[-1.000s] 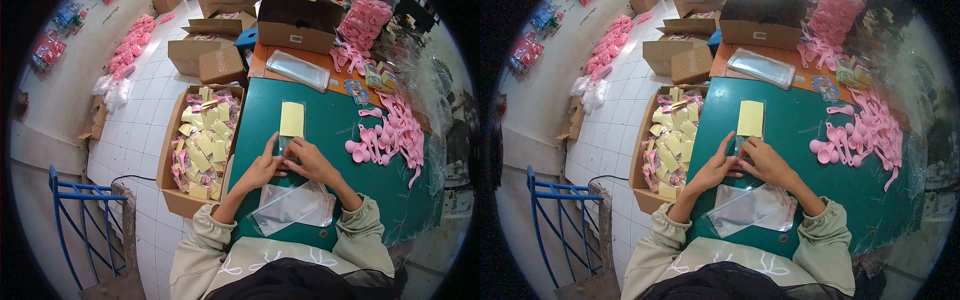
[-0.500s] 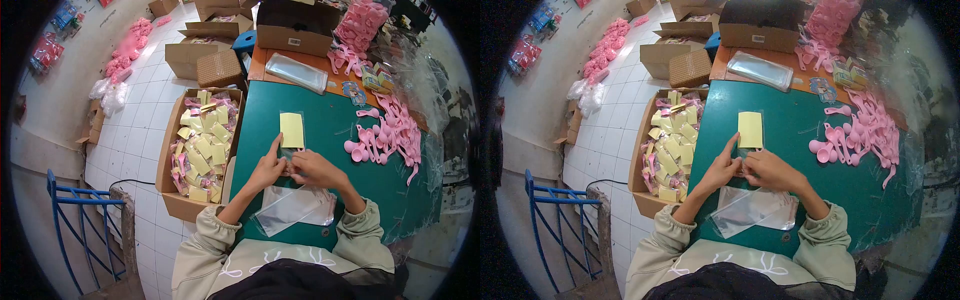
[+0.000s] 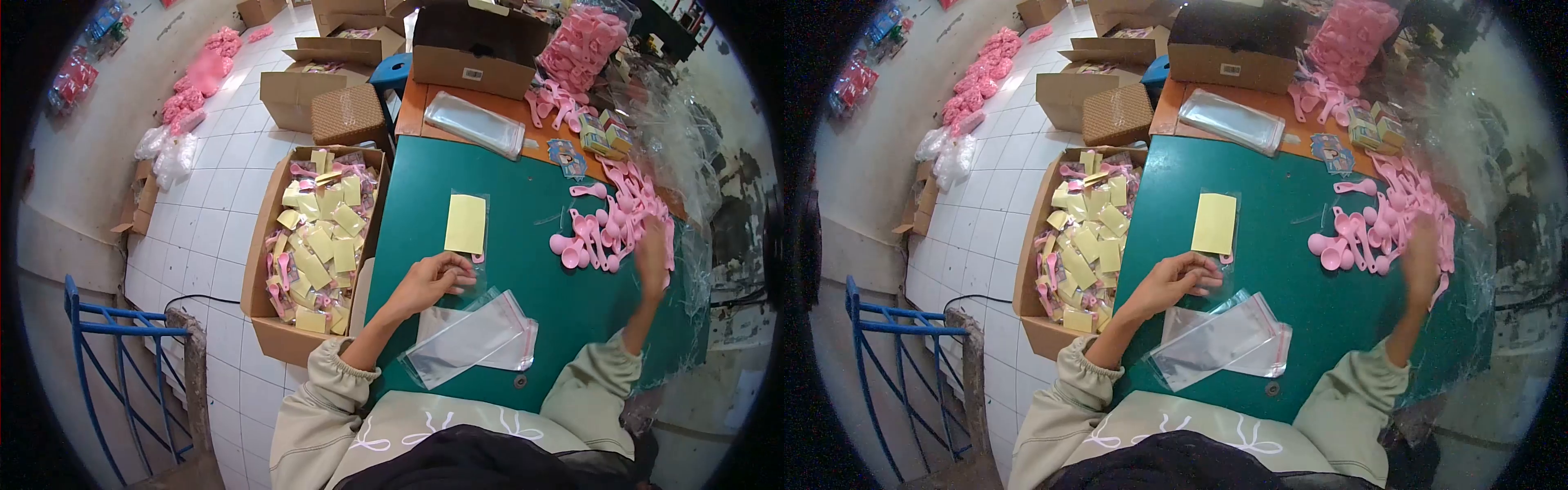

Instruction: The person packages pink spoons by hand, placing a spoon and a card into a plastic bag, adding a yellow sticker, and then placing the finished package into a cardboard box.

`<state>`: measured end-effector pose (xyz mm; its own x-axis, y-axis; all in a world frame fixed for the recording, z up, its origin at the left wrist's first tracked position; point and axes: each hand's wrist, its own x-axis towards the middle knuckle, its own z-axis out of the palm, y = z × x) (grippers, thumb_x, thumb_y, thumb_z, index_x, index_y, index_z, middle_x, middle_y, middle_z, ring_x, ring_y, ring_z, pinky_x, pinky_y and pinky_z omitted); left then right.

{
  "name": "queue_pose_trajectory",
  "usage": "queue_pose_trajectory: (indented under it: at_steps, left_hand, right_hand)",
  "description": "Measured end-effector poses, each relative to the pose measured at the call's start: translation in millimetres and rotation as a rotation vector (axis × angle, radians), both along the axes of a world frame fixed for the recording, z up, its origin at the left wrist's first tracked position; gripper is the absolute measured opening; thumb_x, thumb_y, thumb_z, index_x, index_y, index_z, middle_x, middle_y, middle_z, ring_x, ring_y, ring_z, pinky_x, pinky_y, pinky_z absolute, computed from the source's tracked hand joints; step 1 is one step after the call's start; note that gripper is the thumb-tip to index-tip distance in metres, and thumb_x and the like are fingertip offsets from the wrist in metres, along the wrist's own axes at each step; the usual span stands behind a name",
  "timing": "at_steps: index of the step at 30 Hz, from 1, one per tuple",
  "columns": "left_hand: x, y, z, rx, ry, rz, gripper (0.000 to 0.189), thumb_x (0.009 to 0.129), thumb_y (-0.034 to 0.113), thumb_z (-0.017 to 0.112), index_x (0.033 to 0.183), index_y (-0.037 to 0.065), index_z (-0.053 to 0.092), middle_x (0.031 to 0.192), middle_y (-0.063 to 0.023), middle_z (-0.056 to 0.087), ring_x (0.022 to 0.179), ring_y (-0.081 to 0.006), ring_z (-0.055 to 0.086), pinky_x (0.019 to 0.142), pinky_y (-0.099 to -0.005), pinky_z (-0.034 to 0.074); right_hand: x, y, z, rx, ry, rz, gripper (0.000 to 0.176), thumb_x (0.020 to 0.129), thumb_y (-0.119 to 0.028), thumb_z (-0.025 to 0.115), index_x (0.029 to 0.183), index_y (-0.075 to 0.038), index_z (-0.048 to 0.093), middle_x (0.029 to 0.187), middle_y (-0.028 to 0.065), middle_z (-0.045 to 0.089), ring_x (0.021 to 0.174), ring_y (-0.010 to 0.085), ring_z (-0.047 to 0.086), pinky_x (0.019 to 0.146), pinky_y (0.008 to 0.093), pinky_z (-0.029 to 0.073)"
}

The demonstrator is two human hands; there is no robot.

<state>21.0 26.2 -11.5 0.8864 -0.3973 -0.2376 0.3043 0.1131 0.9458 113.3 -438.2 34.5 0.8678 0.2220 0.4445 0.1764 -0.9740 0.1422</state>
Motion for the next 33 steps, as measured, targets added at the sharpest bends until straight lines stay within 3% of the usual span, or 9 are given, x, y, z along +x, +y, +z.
queue_pose_trajectory:
  at_steps: [3, 6, 12, 15, 17, 21, 24, 26, 33]
  left_hand:
    - [-1, -3, 5, -0.157, 0.046, 0.014, 0.023, 0.093, 0.003, 0.038, 0.113, -0.002, 0.048, 0.107, -0.0119, 0.060, 0.102, -0.0190, 0.060, 0.085, -0.0280, 0.051]
    - [-6, -2, 8, -0.266, 0.013, 0.021, 0.024, 0.097, 0.011, 0.040, 0.116, -0.001, 0.048, 0.117, -0.0133, 0.055, 0.106, -0.0206, 0.058, 0.086, -0.0281, 0.049]
    - [-11, 13, 28, -0.155, 0.105, 0.077, 0.024, 0.096, 0.007, 0.039, 0.119, 0.005, 0.045, 0.110, -0.0123, 0.060, 0.099, -0.0183, 0.061, 0.080, -0.0256, 0.050]
    - [-8, 7, 14, 0.160, -0.115, 0.068, 0.025, 0.090, 0.008, 0.054, 0.113, 0.005, 0.048, 0.103, -0.0107, 0.061, 0.092, -0.0153, 0.062, 0.070, -0.0246, 0.053]
    - [-6, 0, 19, 0.351, -0.177, 0.055, 0.024, 0.083, 0.009, 0.064, 0.104, 0.002, 0.052, 0.093, -0.0066, 0.060, 0.084, -0.0124, 0.061, 0.062, -0.0243, 0.055]
    - [-4, -9, 17, 0.441, -0.299, 0.175, 0.022, 0.083, 0.010, 0.064, 0.100, 0.001, 0.055, 0.089, -0.0056, 0.056, 0.080, -0.0122, 0.060, 0.058, -0.0233, 0.055]
    - [-2, -12, 15, 0.499, -0.387, 0.200, 0.022, 0.083, 0.012, 0.064, 0.100, 0.001, 0.055, 0.088, -0.0069, 0.053, 0.080, -0.0147, 0.061, 0.054, -0.0239, 0.055]
    - [-1, -13, 13, 0.471, -0.362, 0.226, 0.022, 0.083, 0.015, 0.065, 0.097, 0.002, 0.056, 0.086, -0.0082, 0.051, 0.079, -0.0182, 0.063, 0.051, -0.0257, 0.054]
    - [1, -19, 8, 0.401, -0.354, 0.311, 0.018, 0.085, 0.015, 0.063, 0.089, -0.001, 0.056, 0.087, -0.0077, 0.054, 0.080, -0.0156, 0.062, 0.053, -0.0245, 0.054]
  right_hand:
    - [-51, 199, 31, 0.417, 0.421, 0.509, 0.052, 0.068, -0.008, 0.071, 0.114, -0.004, 0.047, 0.112, 0.0148, 0.045, 0.105, 0.0330, 0.046, 0.096, 0.0376, 0.035]
    - [-72, 259, -11, 0.535, 0.482, 0.682, 0.049, 0.067, -0.007, 0.073, 0.109, -0.005, 0.049, 0.105, 0.0142, 0.045, 0.089, 0.0295, 0.057, 0.076, 0.0364, 0.048]
    - [-68, 254, -28, 0.879, 0.510, 0.627, 0.014, 0.074, -0.003, 0.067, 0.085, 0.000, 0.059, 0.101, 0.0112, 0.047, 0.081, 0.0198, 0.059, 0.070, 0.0296, 0.050]
    - [-68, 252, -19, 1.038, 0.668, 0.558, 0.009, 0.077, -0.002, 0.066, 0.084, 0.000, 0.060, 0.103, 0.0091, 0.048, 0.082, 0.0138, 0.058, 0.071, 0.0267, 0.050]
    - [-66, 251, -23, 1.180, 0.733, 0.528, 0.008, 0.078, -0.002, 0.065, 0.085, 0.000, 0.060, 0.103, 0.0078, 0.048, 0.082, 0.0113, 0.057, 0.071, 0.0245, 0.049]
    - [-61, 247, -38, 1.360, 0.792, 0.548, 0.008, 0.082, -0.003, 0.062, 0.088, 0.000, 0.059, 0.097, 0.0056, 0.051, 0.081, 0.0085, 0.056, 0.071, 0.0223, 0.049]
    - [-57, 244, -38, 1.519, 1.018, 0.467, 0.007, 0.083, 0.000, 0.060, 0.088, 0.000, 0.055, 0.096, 0.0045, 0.053, 0.082, 0.0091, 0.056, 0.071, 0.0212, 0.048]
    - [-56, 243, -40, 1.485, 0.998, 0.478, 0.006, 0.085, -0.002, 0.060, 0.088, 0.000, 0.055, 0.090, 0.0039, 0.055, 0.077, 0.0090, 0.057, 0.069, 0.0213, 0.049]
    - [-58, 248, -39, 1.475, 0.881, 0.384, 0.010, 0.088, -0.009, 0.058, 0.087, 0.001, 0.056, 0.080, 0.0036, 0.062, 0.068, 0.0081, 0.059, 0.063, 0.0209, 0.049]
